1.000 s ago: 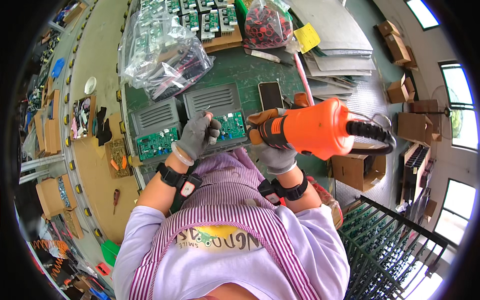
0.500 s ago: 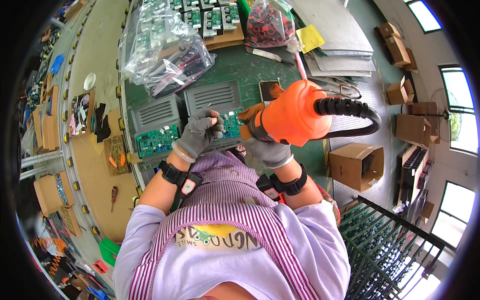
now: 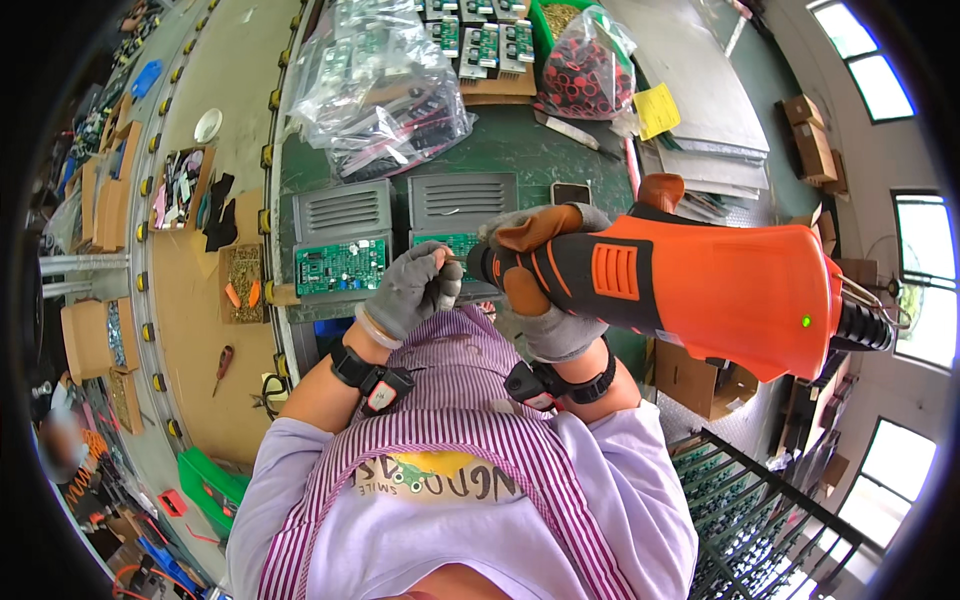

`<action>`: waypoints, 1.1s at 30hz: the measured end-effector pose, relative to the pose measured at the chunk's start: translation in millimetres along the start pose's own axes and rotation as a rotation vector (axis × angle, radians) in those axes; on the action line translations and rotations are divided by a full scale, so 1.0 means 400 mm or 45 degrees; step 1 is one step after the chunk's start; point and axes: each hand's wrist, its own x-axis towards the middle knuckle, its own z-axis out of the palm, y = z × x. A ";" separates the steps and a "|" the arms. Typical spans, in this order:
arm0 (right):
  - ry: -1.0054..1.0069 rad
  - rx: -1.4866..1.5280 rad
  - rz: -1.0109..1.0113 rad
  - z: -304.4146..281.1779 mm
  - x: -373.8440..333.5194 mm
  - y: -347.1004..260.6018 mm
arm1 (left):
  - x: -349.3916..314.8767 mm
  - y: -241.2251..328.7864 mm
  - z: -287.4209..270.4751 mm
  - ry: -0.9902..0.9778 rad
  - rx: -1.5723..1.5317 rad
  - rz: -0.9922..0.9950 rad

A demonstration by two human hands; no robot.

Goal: The recorder is assembling and testing electronic circuit boards into control panels for a solar energy facility.

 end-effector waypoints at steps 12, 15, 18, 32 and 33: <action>-0.114 -0.279 0.175 0.067 0.025 0.100 | -0.098 0.018 -0.076 0.143 -0.047 -0.195; -0.065 -0.430 0.239 0.089 0.043 0.152 | -0.127 -0.012 -0.056 0.299 -0.100 -0.129; -0.123 -0.708 0.146 0.099 0.055 0.201 | -0.149 -0.009 -0.053 0.229 -0.061 -0.082; -0.227 -0.810 0.187 0.117 0.052 0.216 | -0.151 -0.004 -0.063 0.219 0.094 -0.138; -0.240 -0.818 0.180 0.118 0.053 0.217 | -0.150 -0.007 -0.064 0.214 0.091 -0.141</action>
